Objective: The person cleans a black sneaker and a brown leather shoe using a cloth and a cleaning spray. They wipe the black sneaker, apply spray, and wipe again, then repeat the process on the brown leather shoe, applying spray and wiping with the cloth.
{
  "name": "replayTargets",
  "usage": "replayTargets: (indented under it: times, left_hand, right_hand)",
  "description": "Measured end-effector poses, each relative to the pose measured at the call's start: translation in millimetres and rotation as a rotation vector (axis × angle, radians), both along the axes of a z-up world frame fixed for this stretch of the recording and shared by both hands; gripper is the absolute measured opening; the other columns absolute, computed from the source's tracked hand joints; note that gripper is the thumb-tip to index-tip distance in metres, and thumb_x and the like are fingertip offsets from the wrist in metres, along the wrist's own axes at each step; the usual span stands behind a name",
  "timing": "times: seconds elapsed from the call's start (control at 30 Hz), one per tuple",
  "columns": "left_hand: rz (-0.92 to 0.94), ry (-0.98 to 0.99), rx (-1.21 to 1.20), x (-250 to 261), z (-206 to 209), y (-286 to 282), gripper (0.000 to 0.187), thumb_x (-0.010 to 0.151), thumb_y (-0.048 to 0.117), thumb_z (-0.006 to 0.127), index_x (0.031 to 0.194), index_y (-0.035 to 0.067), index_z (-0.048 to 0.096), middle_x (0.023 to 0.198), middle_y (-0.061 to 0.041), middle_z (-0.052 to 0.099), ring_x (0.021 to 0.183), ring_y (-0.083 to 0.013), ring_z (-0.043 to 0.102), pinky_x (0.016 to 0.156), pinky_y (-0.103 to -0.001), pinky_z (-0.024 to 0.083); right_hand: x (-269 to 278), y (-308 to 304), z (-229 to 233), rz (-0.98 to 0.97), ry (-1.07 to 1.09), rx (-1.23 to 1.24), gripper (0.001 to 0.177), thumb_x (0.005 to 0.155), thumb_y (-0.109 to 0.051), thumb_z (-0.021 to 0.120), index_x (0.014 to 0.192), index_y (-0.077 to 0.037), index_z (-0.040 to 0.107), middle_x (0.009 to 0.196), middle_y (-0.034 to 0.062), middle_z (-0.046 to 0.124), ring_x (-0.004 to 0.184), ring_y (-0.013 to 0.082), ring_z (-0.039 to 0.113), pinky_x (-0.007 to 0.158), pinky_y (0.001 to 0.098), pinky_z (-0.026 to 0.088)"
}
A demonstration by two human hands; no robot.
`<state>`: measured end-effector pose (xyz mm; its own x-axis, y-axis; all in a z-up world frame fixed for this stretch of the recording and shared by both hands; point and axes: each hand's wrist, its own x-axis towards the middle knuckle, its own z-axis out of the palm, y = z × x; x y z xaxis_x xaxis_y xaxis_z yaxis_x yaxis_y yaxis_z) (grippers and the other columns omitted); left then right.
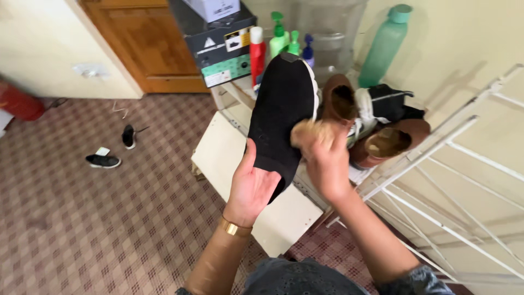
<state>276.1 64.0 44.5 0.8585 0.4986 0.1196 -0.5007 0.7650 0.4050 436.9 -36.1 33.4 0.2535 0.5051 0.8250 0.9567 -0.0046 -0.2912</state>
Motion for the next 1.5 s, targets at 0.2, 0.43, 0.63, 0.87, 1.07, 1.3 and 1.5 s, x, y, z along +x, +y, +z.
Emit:
replayTargets:
  times: [0.2,0.43,0.63,0.87,1.07,1.3,1.5]
  left_hand:
    - [-0.054,-0.069,-0.005,29,0,-25,0.064,0.108,0.042,0.042,0.158,0.003,0.035,0.159,-0.01,0.045,0.146,-0.0248,0.043,0.124,-0.04,0.031]
    - [0.02,-0.029,0.029,41,-10,-10,0.064,0.109,0.04,0.041,0.158,0.0,0.034,0.159,-0.014,0.045,0.145,-0.0282,0.044,0.123,-0.042,0.031]
    - [0.205,0.163,0.306,54,-22,-5,0.055,0.101,0.004,0.057,0.153,-0.005,0.041,0.155,-0.014,0.049,0.142,-0.0242,0.049,0.12,-0.039,0.037]
    - [0.3,0.22,0.344,59,-43,-2,0.054,0.095,-0.007,0.057,0.148,-0.007,0.047,0.15,-0.015,0.054,0.137,-0.024,0.053,0.117,-0.037,0.041]
    - [0.339,0.231,0.301,46,-36,-3,0.05,0.094,-0.006,0.06,0.144,-0.009,0.051,0.144,-0.016,0.059,0.132,-0.0245,0.058,0.114,-0.036,0.045]
    - [0.443,0.403,0.086,17,-17,-7,0.041,0.097,0.011,0.062,0.135,-0.006,0.06,0.131,-0.013,0.067,0.118,-0.022,0.065,0.101,-0.034,0.051]
    - [0.55,0.495,0.062,-17,-21,-7,0.037,0.095,0.017,0.066,0.126,-0.002,0.068,0.122,-0.009,0.074,0.109,-0.0184,0.07,0.094,-0.031,0.056]
  right_hand:
    - [92,-8,19,-0.231,0.314,0.139,0.046,0.09,0.011,0.062,0.132,-0.008,0.062,0.131,0.0234,0.048,0.129,0.0435,0.05,0.112,0.0489,0.044]
    - [148,-44,-52,-0.459,0.373,0.291,0.064,0.095,-0.003,0.067,0.152,0.001,0.038,0.139,0.0301,0.038,0.13,0.0423,0.042,0.114,0.0506,0.036]
    - [168,-60,-97,-0.572,0.38,-0.492,0.045,0.088,-0.016,0.07,0.132,-0.011,0.061,0.124,0.0188,0.062,0.116,0.0433,0.055,0.104,0.0547,0.043]
    - [150,-55,-53,-0.611,0.175,-0.246,0.024,0.091,-0.018,0.076,0.11,-0.005,0.069,0.106,0.0192,0.06,0.101,0.0402,0.057,0.089,0.051,0.046]
    - [88,-23,-2,-0.148,0.382,0.095,0.021,0.101,-0.003,0.072,0.118,-0.001,0.061,0.107,0.012,0.056,0.095,0.0223,0.058,0.086,0.0371,0.05]
    - [9,14,16,0.368,0.393,-0.061,0.099,0.084,-0.015,0.088,0.157,0.002,0.023,0.155,0.0246,0.036,0.146,0.036,0.043,0.116,0.0446,0.046]
    - [-8,36,10,0.262,0.553,-0.208,0.113,0.072,-0.02,0.093,0.157,0.0,0.02,0.147,0.0185,0.049,0.122,0.0282,0.053,0.09,0.0386,0.051]
